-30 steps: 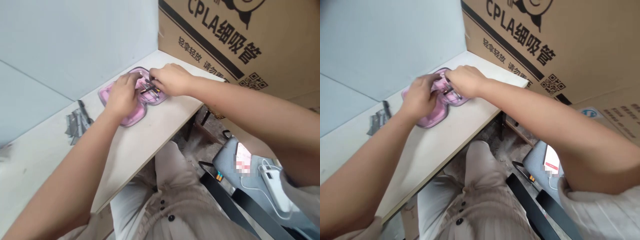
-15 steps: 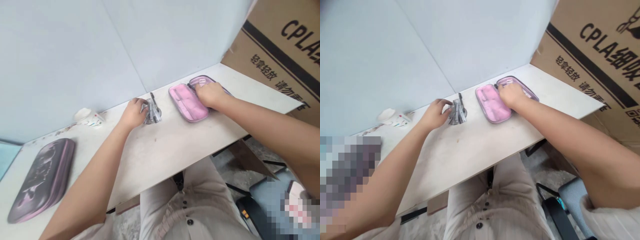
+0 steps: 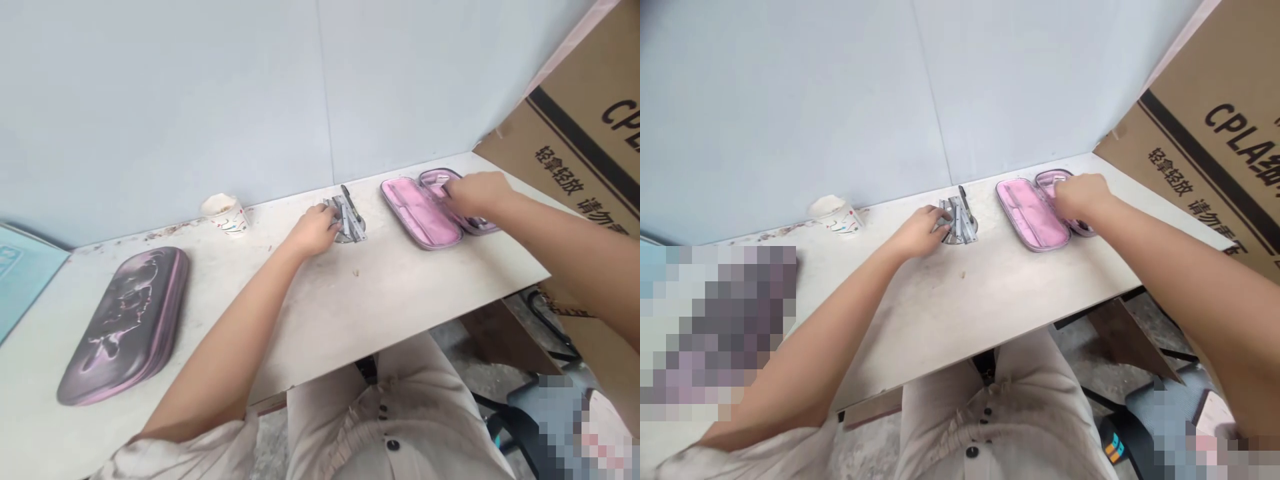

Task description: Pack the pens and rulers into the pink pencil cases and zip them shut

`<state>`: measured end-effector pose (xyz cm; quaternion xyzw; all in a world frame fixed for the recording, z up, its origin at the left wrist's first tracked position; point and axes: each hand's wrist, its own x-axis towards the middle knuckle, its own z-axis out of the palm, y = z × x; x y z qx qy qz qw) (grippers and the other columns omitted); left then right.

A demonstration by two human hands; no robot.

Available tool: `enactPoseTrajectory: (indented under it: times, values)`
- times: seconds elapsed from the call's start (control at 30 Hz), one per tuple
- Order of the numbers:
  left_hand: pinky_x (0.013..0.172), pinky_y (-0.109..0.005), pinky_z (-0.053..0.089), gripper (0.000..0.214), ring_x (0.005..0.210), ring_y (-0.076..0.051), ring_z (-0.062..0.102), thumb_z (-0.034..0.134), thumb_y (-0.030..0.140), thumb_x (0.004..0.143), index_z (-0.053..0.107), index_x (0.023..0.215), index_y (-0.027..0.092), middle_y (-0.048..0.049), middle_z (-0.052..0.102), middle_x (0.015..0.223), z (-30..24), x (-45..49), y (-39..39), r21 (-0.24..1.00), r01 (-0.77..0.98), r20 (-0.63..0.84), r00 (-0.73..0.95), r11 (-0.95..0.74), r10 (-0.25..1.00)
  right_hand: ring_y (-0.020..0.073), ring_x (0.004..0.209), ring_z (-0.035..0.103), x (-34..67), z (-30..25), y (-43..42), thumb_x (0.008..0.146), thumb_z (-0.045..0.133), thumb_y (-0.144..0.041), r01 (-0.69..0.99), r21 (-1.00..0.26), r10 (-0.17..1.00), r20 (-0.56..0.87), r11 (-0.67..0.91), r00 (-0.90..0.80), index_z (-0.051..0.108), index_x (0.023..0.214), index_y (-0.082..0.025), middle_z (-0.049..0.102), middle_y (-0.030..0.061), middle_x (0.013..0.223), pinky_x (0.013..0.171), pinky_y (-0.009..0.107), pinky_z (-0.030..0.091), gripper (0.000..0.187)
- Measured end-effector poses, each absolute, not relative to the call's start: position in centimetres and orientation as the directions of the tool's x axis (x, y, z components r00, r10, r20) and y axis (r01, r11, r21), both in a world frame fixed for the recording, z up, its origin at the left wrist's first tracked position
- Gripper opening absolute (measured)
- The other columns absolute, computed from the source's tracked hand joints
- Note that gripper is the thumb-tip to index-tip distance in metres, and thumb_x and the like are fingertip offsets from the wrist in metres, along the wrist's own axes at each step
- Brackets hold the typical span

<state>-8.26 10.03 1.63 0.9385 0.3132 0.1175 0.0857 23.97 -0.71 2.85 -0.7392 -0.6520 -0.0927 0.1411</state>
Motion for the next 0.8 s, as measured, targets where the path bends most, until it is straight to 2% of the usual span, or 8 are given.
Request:
enactPoseTrajectory:
  times: [0.07, 0.13, 0.27, 0.43, 0.5, 0.6, 0.7, 0.8]
  values:
    - [0.092, -0.039, 0.040, 0.036, 0.105, -0.027, 0.051, 0.041, 0.029, 0.084, 0.055, 0.111, 0.010, -0.0167, 0.056, 0.108, 1.3, -7.3, 10.0, 0.238, 0.577, 0.157, 0.771, -0.782, 0.617, 0.0282, 0.074, 0.060, 20.2, 3.4, 0.3, 0.080, 0.041, -0.051, 0.988, 0.013, 0.946, 0.292, -0.155, 0.145, 0.062, 0.065, -0.023, 0.064, 0.0146, 0.068, 0.064, 0.045, 0.044, 0.038]
    - [0.092, -0.040, 0.039, 0.037, 0.107, -0.028, 0.050, 0.040, 0.027, 0.084, 0.053, 0.114, 0.009, -0.0186, 0.055, 0.110, 0.8, -6.5, 9.7, 0.240, 0.586, 0.140, 0.768, -0.774, 0.625, 0.0286, 0.086, 0.059, 15.9, 3.6, 1.7, 0.083, 0.037, -0.040, 0.989, 0.130, 0.970, 0.239, -0.066, 0.034, 0.065, 0.087, -0.016, 0.066, 0.0180, 0.088, 0.072, 0.044, 0.044, 0.036]
    - [0.092, -0.040, 0.039, 0.035, 0.107, -0.028, 0.051, 0.039, 0.023, 0.084, 0.054, 0.113, 0.009, -0.0186, 0.056, 0.112, 0.3, -6.1, 9.0, 0.217, 0.613, 0.099, 0.760, -0.760, 0.642, 0.0286, 0.105, 0.050, 9.4, 2.8, 4.4, 0.085, 0.036, -0.035, 0.994, 0.107, 0.986, 0.159, 0.023, -0.040, 0.063, 0.101, -0.009, 0.061, 0.0216, 0.109, 0.082, 0.038, 0.041, 0.042]
    - [0.092, -0.040, 0.040, 0.034, 0.109, -0.028, 0.052, 0.036, 0.018, 0.084, 0.056, 0.111, 0.011, -0.0171, 0.057, 0.113, 1.0, -6.5, 8.2, 0.197, 0.657, 0.106, 0.724, -0.728, 0.682, 0.0288, 0.105, 0.050, 8.1, 1.8, 5.6, 0.082, 0.042, -0.033, 0.997, 0.076, 1.000, 0.022, 0.012, -0.013, 0.065, 0.101, -0.007, 0.061, 0.0220, 0.109, 0.082, 0.036, 0.038, 0.039]
    - [0.091, -0.039, 0.041, 0.031, 0.106, -0.026, 0.054, 0.036, 0.021, 0.085, 0.058, 0.106, 0.013, -0.0153, 0.061, 0.109, 1.5, -5.7, 8.2, 0.281, 0.665, 0.120, 0.691, -0.692, 0.713, 0.0291, 0.103, 0.051, 9.3, 2.0, 5.2, 0.085, 0.038, -0.032, 0.997, 0.072, 0.996, 0.089, 0.027, -0.033, 0.063, 0.102, -0.003, 0.061, 0.0232, 0.108, 0.084, 0.036, 0.037, 0.042]
    - [0.087, -0.034, 0.044, 0.030, 0.094, -0.021, 0.060, 0.034, 0.030, 0.089, 0.059, 0.092, 0.015, -0.0121, 0.066, 0.097, 2.4, -2.8, 8.1, 0.577, 0.620, 0.123, 0.578, -0.532, 0.807, 0.0288, 0.098, 0.052, 11.8, 3.1, 3.5, 0.088, 0.030, -0.028, 0.995, 0.083, 0.969, 0.235, 0.059, -0.077, 0.060, 0.103, 0.000, 0.060, 0.0230, 0.103, 0.084, 0.037, 0.036, 0.043]
    - [0.076, -0.030, 0.049, 0.031, 0.077, -0.016, 0.063, 0.038, 0.040, 0.089, 0.056, 0.083, 0.015, -0.0097, 0.067, 0.083, 3.2, 1.7, 7.5, 0.888, 0.370, 0.069, 0.475, -0.271, 0.877, 0.0286, 0.096, 0.051, 14.8, 4.5, 0.8, 0.089, 0.028, -0.026, 0.993, 0.101, 0.933, 0.349, 0.061, -0.093, 0.058, 0.101, -0.002, 0.060, 0.0205, 0.100, 0.084, 0.038, 0.036, 0.040]
    - [0.069, -0.027, 0.051, 0.027, 0.067, -0.013, 0.063, 0.050, 0.042, 0.084, 0.052, 0.076, 0.016, -0.0064, 0.065, 0.072, 4.3, 6.9, 6.3, 0.994, 0.093, 0.003, 0.494, -0.056, 0.870, 0.0279, 0.097, 0.050, 18.4, 5.7, -2.7, 0.090, 0.028, -0.027, 0.992, 0.121, 0.910, 0.406, 0.035, -0.082, 0.055, 0.101, -0.005, 0.058, 0.0182, 0.101, 0.083, 0.038, 0.036, 0.037]
